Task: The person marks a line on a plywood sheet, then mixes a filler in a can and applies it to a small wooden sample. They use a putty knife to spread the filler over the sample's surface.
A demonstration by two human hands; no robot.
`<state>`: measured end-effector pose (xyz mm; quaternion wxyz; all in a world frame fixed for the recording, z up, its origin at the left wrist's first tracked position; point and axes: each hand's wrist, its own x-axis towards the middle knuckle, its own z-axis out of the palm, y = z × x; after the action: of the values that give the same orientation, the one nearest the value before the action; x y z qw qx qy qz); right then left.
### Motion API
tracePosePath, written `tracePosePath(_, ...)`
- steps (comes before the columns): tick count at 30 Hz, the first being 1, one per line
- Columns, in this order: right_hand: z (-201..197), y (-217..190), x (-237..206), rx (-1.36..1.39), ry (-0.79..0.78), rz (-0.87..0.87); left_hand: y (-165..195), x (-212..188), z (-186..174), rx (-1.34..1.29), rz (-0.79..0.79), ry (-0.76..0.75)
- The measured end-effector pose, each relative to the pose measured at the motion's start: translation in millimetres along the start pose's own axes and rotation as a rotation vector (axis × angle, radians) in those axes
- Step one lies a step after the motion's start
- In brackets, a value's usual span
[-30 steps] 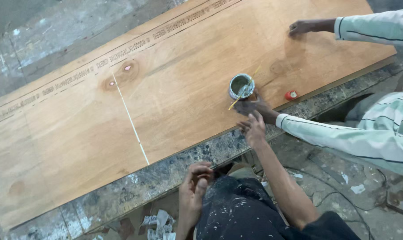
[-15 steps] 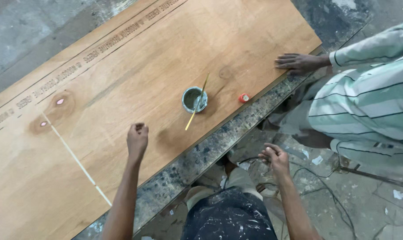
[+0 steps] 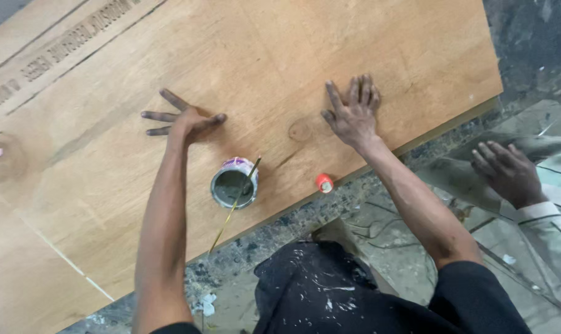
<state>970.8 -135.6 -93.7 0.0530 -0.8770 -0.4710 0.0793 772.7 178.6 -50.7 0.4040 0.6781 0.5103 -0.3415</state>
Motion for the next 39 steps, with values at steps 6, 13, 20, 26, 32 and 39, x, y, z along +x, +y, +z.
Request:
tracePosePath(6,12.2,7.3,132.1,-0.014,-0.031,-0.108,-15.9,25.3,-6.0,0.064,-0.108,0.163)
tracePosePath(13,1.4,-20.5,300.5,0.072,-0.210,-0.021,-21.3,41.5,-10.2,-0.005,-0.179,0.161)
tracePosePath(20,-32.2,-56.7,407.5,0.114,-0.448,0.123,-20.8,47.2,-19.1,-0.157,-0.332,0.034)
tracePosePath(26,-48.2,-76.1,440.9,0.173,-0.470,0.279,-25.3,53.1,-14.5,-0.125,-0.332,0.009)
tracePosePath(32,-35.8,-67.9,443.3,0.177,-0.372,0.208,-26.2,54.1,-14.9,-0.131,-0.332,-0.038)
tracePosePath(39,-28.7,-64.1,452.2,0.142,-0.331,0.080,-19.9,43.6,-24.2,-0.156,-0.349,-0.043)
